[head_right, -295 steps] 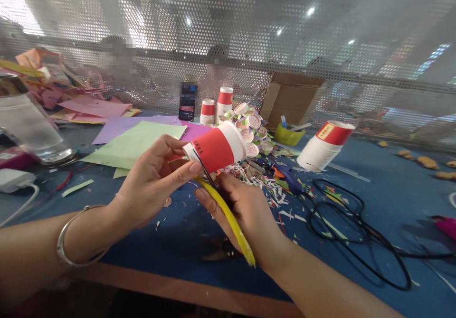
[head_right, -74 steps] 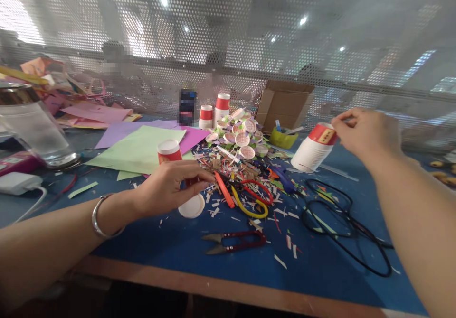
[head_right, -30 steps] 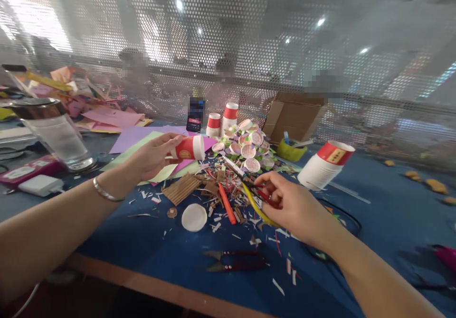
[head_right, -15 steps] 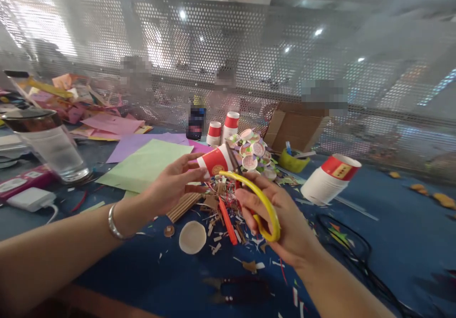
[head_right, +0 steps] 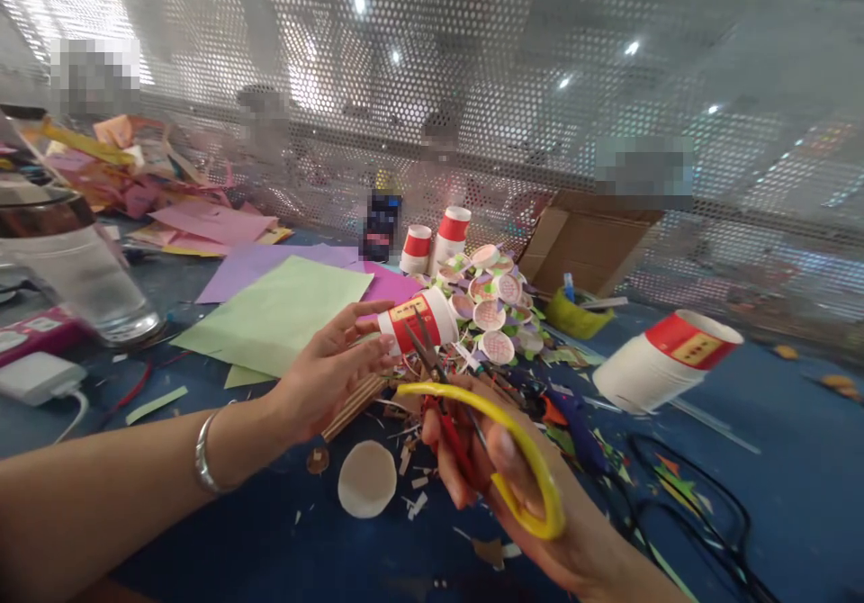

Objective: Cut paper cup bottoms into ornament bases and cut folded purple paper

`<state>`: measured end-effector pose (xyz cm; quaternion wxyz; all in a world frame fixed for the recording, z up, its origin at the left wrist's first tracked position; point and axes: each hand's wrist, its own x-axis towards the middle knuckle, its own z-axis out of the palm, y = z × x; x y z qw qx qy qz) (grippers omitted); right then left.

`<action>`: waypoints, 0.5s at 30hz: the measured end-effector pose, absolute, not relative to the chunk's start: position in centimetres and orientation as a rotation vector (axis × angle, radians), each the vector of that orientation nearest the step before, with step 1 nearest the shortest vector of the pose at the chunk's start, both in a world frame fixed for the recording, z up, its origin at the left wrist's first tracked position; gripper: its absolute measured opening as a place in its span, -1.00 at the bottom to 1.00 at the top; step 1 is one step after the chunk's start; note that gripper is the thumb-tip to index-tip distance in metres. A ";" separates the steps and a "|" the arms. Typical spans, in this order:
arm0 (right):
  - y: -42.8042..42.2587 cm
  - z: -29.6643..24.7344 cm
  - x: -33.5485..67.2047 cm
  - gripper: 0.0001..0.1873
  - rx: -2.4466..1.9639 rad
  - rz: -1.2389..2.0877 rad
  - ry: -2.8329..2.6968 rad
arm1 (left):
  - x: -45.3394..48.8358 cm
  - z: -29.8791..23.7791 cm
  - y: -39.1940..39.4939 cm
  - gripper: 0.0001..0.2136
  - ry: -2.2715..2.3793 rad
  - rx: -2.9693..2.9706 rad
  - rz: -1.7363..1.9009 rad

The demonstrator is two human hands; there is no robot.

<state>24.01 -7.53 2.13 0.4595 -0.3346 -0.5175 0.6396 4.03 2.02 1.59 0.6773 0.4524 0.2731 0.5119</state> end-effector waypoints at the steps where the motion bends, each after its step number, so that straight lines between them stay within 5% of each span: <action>1: -7.5 2.0 24.0 -0.37 -0.829 1.600 -1.291 | 4.1 1.5 2.0 -0.59 0.625 1.029 1.154; 15: -7.5 2.6 23.6 -0.50 -0.959 1.628 -1.243 | 4.1 0.8 2.4 -0.56 0.661 1.335 1.317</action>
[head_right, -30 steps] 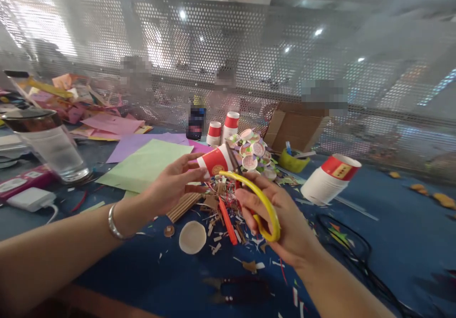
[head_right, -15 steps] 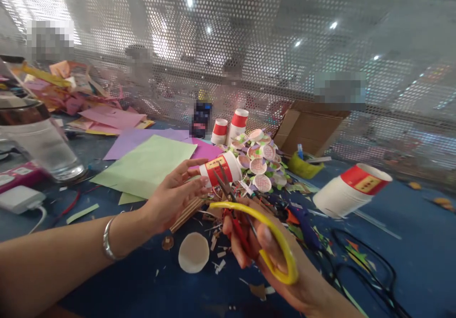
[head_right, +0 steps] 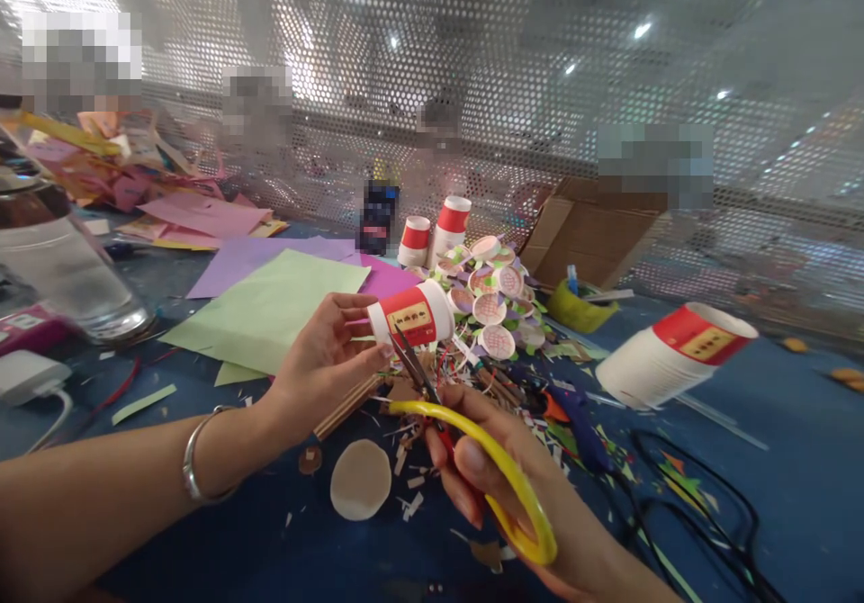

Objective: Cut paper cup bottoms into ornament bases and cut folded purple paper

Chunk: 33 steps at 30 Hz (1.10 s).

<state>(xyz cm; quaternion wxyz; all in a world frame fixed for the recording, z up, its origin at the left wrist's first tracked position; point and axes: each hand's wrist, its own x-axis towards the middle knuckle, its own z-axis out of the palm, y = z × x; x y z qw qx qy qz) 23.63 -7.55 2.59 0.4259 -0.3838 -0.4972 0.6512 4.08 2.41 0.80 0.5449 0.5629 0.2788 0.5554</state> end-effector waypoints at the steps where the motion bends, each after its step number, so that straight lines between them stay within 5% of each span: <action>1: -7.6 2.7 23.6 -0.49 -0.959 1.628 -1.255 | 4.1 0.8 2.4 -0.56 0.652 1.347 1.321; 33: -7.7 2.2 22.0 -0.55 -1.034 1.610 -1.023 | 3.9 1.0 1.4 -0.65 0.800 1.924 1.493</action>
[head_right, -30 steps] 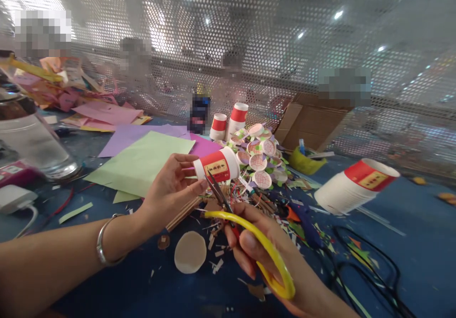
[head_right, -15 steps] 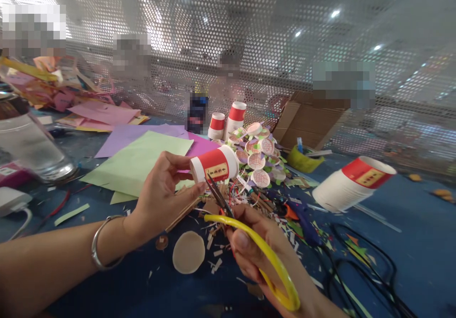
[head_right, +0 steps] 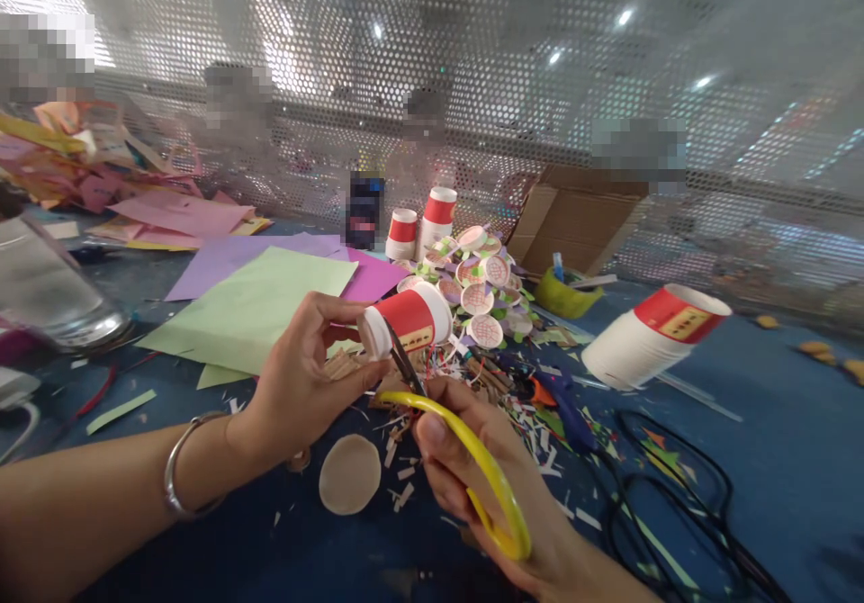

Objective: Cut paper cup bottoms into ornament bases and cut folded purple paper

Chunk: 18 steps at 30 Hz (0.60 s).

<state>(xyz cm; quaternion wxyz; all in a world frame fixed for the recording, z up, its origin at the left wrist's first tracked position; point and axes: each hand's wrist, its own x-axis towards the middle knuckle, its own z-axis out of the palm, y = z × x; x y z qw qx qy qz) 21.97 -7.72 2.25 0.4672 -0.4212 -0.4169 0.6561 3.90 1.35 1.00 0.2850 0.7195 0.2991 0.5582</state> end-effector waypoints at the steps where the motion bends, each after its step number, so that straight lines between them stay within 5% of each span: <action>1: -7.8 2.1 22.0 -0.56 -1.040 1.611 -1.026 | 3.8 1.0 1.4 -0.66 0.805 1.956 1.475; 18: -8.1 1.4 21.6 -0.58 -1.088 1.554 -1.115 | 3.8 0.7 0.4 -0.72 0.801 1.973 1.233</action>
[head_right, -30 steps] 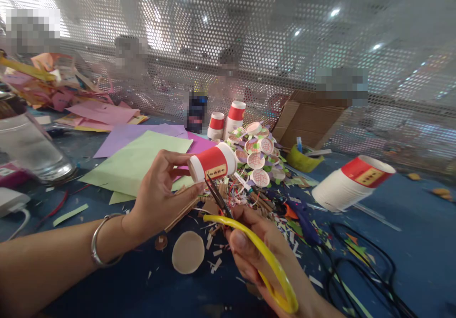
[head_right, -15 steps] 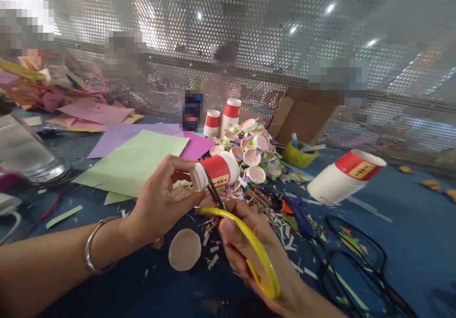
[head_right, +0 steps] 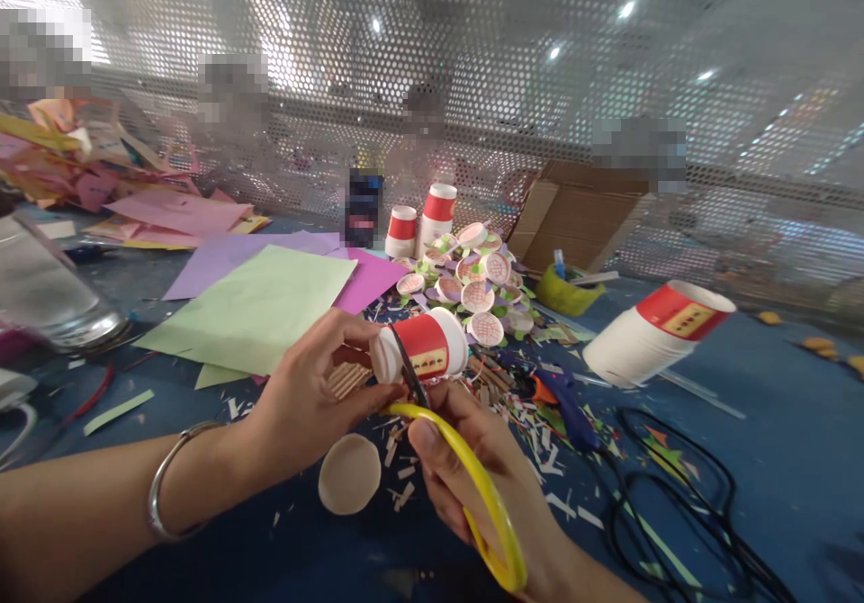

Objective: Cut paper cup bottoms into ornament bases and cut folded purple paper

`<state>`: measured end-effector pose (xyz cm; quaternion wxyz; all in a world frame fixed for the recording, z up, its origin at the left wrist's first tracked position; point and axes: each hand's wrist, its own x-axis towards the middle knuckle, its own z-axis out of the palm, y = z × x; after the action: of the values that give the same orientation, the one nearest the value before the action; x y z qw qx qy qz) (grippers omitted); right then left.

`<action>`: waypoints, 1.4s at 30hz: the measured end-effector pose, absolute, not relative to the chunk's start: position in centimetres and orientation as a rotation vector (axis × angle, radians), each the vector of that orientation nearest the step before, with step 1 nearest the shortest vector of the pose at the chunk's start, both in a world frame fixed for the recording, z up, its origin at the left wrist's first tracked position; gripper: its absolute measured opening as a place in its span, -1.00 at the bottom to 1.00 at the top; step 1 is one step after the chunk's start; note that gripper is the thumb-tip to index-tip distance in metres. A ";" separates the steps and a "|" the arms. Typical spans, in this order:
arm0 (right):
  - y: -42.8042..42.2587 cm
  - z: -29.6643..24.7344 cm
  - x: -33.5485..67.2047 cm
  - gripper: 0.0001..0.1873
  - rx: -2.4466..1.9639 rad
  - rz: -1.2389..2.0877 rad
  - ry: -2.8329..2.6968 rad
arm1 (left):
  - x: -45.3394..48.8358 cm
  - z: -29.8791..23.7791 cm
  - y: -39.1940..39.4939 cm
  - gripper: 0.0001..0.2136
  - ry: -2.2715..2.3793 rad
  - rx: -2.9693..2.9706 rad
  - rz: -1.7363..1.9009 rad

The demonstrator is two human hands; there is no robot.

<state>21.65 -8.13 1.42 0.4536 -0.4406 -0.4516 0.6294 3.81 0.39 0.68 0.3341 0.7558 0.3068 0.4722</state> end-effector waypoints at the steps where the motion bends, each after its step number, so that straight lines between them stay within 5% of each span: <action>1: -8.2 1.4 21.6 -0.58 -1.105 1.532 -1.126 | 3.8 0.6 0.4 -0.72 0.802 1.975 1.237; 42: -8.7 3.0 20.5 -0.60 -1.273 1.234 -1.304 | 3.9 0.7 0.5 -0.64 0.632 1.951 1.408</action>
<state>20.51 -8.71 2.97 0.4533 -0.5157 -0.5280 0.4998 3.93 0.54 0.72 0.3212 0.7427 0.2408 0.5359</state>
